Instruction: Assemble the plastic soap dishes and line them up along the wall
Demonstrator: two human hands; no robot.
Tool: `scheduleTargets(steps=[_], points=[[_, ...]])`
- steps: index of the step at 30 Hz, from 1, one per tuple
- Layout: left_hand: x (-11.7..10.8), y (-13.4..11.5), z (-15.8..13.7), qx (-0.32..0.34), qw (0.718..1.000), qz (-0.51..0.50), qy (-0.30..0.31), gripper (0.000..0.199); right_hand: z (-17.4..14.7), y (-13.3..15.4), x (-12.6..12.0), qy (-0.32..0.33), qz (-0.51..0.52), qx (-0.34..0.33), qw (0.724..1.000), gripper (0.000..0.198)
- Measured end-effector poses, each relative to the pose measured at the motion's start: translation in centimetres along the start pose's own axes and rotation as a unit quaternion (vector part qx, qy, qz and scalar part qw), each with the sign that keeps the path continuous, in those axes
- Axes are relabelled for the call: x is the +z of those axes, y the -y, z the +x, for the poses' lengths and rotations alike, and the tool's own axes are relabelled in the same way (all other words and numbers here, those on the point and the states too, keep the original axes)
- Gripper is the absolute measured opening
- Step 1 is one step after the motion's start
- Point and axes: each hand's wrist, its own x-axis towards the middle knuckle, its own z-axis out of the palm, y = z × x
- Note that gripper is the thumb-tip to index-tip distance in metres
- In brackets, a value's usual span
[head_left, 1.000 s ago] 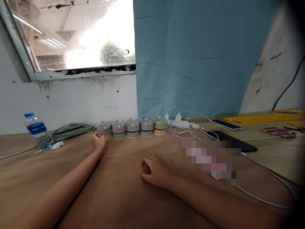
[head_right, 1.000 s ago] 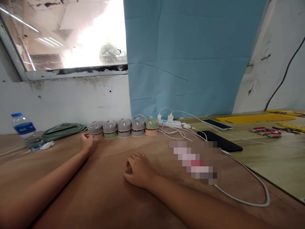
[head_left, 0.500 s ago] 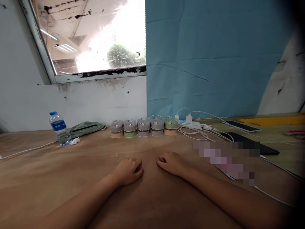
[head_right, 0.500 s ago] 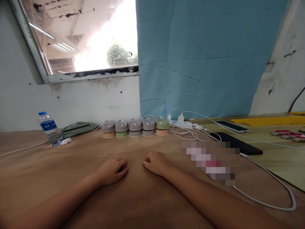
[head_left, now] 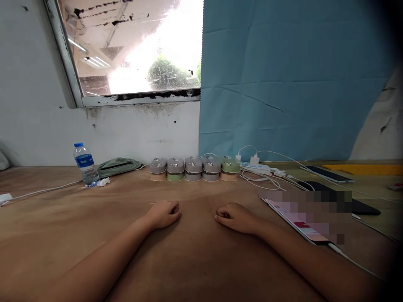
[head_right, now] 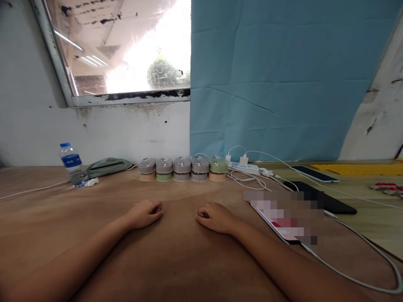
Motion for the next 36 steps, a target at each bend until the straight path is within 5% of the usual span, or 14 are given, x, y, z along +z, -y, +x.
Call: scheduleTargets(steps=[8, 36], points=[[-0.2, 1.7, 0.0, 0.064, 0.997, -0.047, 0.02, 0.023, 0.0, 0.0, 0.0, 0.006, 0.022, -0.004, 1.0, 0.03], [-0.1, 1.8, 0.0, 0.082, 0.996, -0.04, 0.009, 0.021, 0.1, -0.3, 0.1, 0.011, 0.019, -0.02, 1.0, 0.03]])
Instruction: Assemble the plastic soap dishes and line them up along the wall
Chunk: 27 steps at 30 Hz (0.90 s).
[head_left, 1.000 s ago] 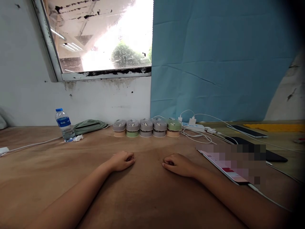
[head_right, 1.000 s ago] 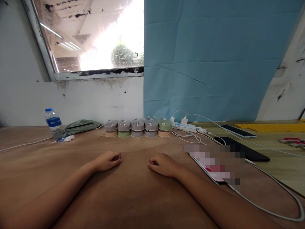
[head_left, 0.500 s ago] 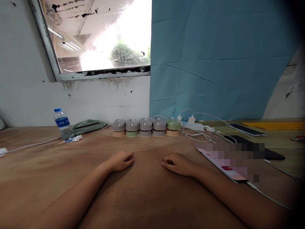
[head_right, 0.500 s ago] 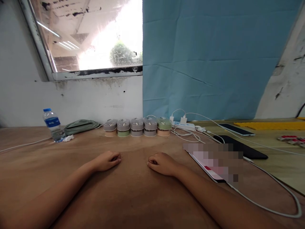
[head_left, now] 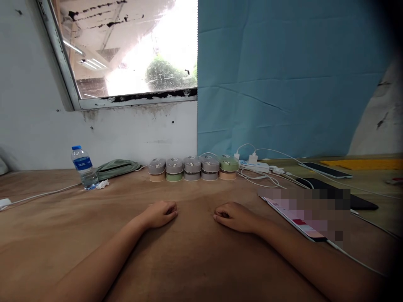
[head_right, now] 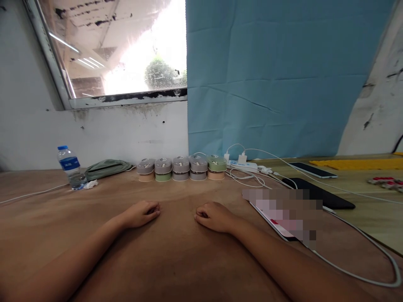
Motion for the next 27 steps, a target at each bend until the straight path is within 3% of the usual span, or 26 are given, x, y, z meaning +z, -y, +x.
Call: scheduleTargets(steps=[5, 8, 12, 15, 17, 20, 27], points=[[0.4, -0.2, -0.2, 0.006, 0.999, 0.026, -0.041, 0.018, 0.1, -0.3, 0.2, -0.004, -0.01, -0.003, 1.0, 0.03], [0.8, 0.3, 0.4, -0.02, 0.98, 0.065, -0.184, 0.016, 0.2, -0.4, 0.5, -0.01, -0.023, -0.002, 1.0, 0.031], [1.0, 3.0, 2.8, -0.12, 0.889, 0.141, -0.419, 0.023, 0.4, -0.5, 0.7, -0.018, -0.04, -0.005, 0.999, 0.031], [0.9, 5.9, 5.2, -0.201, 0.826, 0.164, -0.499, 0.038, 0.6, -0.4, 0.8, -0.02, -0.048, -0.007, 0.999, 0.029], [0.8, 7.5, 6.7, -0.253, 0.799, 0.148, -0.526, 0.051, 0.6, -0.4, 0.8, -0.02, -0.052, -0.006, 0.998, 0.029], [0.3, 9.1, 8.0, -0.303, 0.785, 0.113, -0.529, 0.061, 0.6, -0.4, 0.8, -0.02, -0.057, -0.003, 0.998, 0.029], [0.0, 11.1, 8.9, -0.319, 0.819, 0.056, -0.473, 0.069, 0.5, -0.3, 0.7, -0.023, -0.059, 0.002, 0.998, 0.029]])
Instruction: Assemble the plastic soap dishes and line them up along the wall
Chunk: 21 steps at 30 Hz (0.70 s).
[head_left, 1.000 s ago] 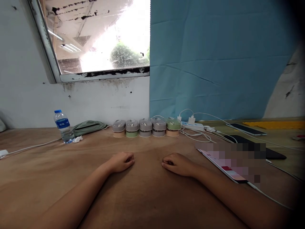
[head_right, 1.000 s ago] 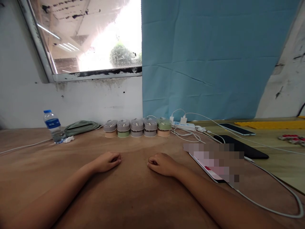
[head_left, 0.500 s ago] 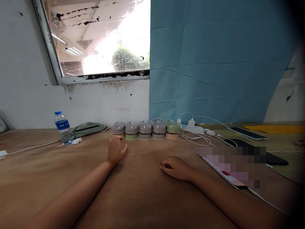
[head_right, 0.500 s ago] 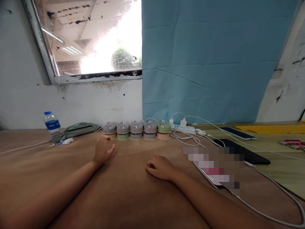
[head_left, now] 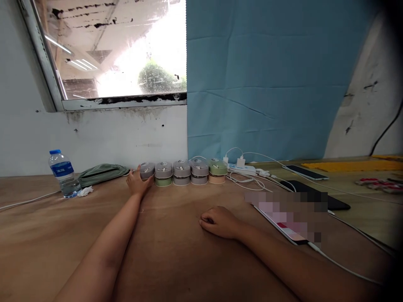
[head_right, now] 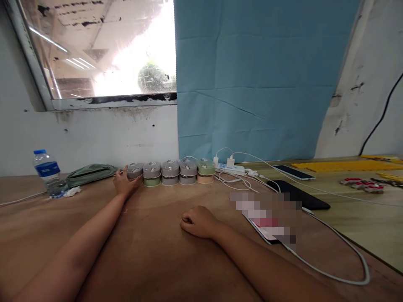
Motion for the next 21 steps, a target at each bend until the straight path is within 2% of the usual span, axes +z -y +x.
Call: scheduleTargets(steps=[2, 4, 8, 10, 13, 17, 21], points=[[0.3, 0.6, 0.1, -0.013, 0.999, -0.028, 0.023, 0.063, 0.0, 0.0, 0.0, -0.002, 0.0, 0.0, 1.0, 0.028], [0.5, 1.2, 0.1, -0.023, 0.997, -0.069, 0.022, 0.061, 0.0, 0.1, -0.1, -0.003, -0.001, -0.001, 1.0, 0.029], [-0.3, 2.6, -0.3, -0.066, 0.986, -0.144, -0.04, 0.061, 0.0, 0.1, 0.0, -0.002, -0.005, -0.004, 1.0, 0.03], [-1.1, 3.2, -0.7, -0.121, 0.97, -0.198, -0.073, 0.064, 0.0, 0.0, 0.0, -0.002, -0.006, -0.005, 1.0, 0.031], [-2.7, 3.9, -1.6, -0.184, 0.941, -0.272, -0.085, 0.067, 0.0, 0.0, 0.1, -0.005, -0.004, -0.004, 1.0, 0.031], [-5.7, 3.3, -3.3, -0.184, 0.921, -0.341, -0.048, 0.062, 0.0, 0.1, 0.0, -0.008, 0.003, -0.001, 1.0, 0.03], [-8.3, 1.4, -5.4, -0.143, 0.886, -0.438, 0.049, 0.06, 0.0, 0.2, -0.1, -0.006, 0.01, 0.002, 1.0, 0.03]])
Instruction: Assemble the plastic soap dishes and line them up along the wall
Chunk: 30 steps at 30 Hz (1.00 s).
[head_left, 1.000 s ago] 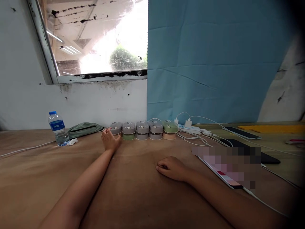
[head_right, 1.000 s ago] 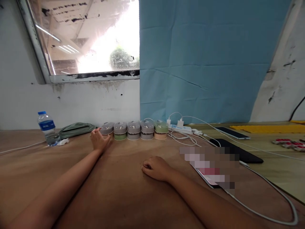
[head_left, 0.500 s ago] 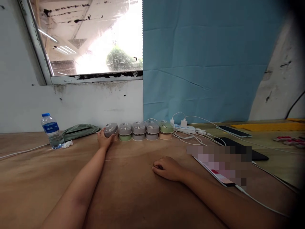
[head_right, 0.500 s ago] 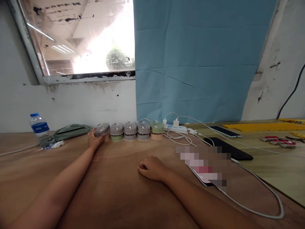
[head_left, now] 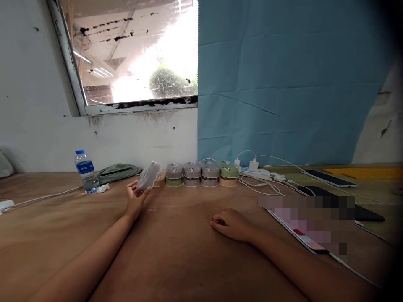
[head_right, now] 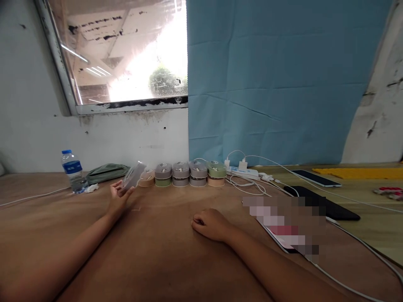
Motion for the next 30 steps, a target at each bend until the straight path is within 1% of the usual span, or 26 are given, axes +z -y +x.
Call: scheduleTargets(steps=[2, 3, 5, 7, 10, 13, 15, 18, 21, 23, 26, 30], points=[[0.3, -0.8, -1.2, 0.018, 0.995, -0.034, 0.092, 0.056, 0.0, 0.1, -0.1, 0.002, 0.003, 0.004, 1.0, 0.031], [0.5, -1.1, -1.7, 0.031, 0.988, -0.05, 0.144, 0.054, -0.1, 0.1, -0.1, 0.003, 0.005, 0.006, 1.0, 0.031], [0.9, -1.6, -2.5, 0.057, 0.963, -0.065, 0.256, 0.052, -0.1, 0.1, -0.2, 0.005, 0.008, 0.01, 1.0, 0.03], [1.1, -2.2, -3.2, 0.081, 0.93, -0.049, 0.355, 0.056, -0.2, 0.1, -0.3, 0.008, 0.011, 0.013, 1.0, 0.03], [1.2, -3.0, -4.0, 0.1, 0.884, 0.0, 0.457, 0.063, -0.2, 0.0, -0.2, 0.007, 0.014, 0.023, 1.0, 0.028], [1.2, -3.5, -4.6, 0.072, 0.85, 0.03, 0.521, 0.064, -0.2, -0.2, 0.0, 0.003, 0.014, 0.037, 0.999, 0.024], [1.1, -3.6, -4.9, 0.048, 0.836, 0.036, 0.546, 0.064, -0.1, -0.4, 0.2, 0.001, 0.014, 0.041, 0.999, 0.025], [1.2, -3.7, -5.1, 0.037, 0.83, 0.028, 0.556, 0.064, -0.2, -0.5, 0.1, 0.002, 0.022, 0.032, 0.999, 0.026], [1.6, -4.3, -5.5, 0.046, 0.84, 0.023, 0.541, 0.059, -0.3, -0.5, -0.1, 0.002, 0.034, 0.015, 0.999, 0.028], [1.9, -5.0, -5.8, 0.067, 0.85, 0.029, 0.522, 0.054, -0.3, -0.6, -0.3, -0.005, 0.04, 0.009, 0.999, 0.028], [2.2, -5.9, -6.2, 0.089, 0.854, 0.042, 0.511, 0.051, -0.4, -0.7, -0.3, -0.023, 0.048, 0.004, 0.999, 0.032], [2.1, -6.0, -6.2, 0.08, 0.857, 0.038, 0.507, 0.052, -0.6, -0.5, -0.4, -0.053, 0.078, -0.022, 0.995, 0.035]])
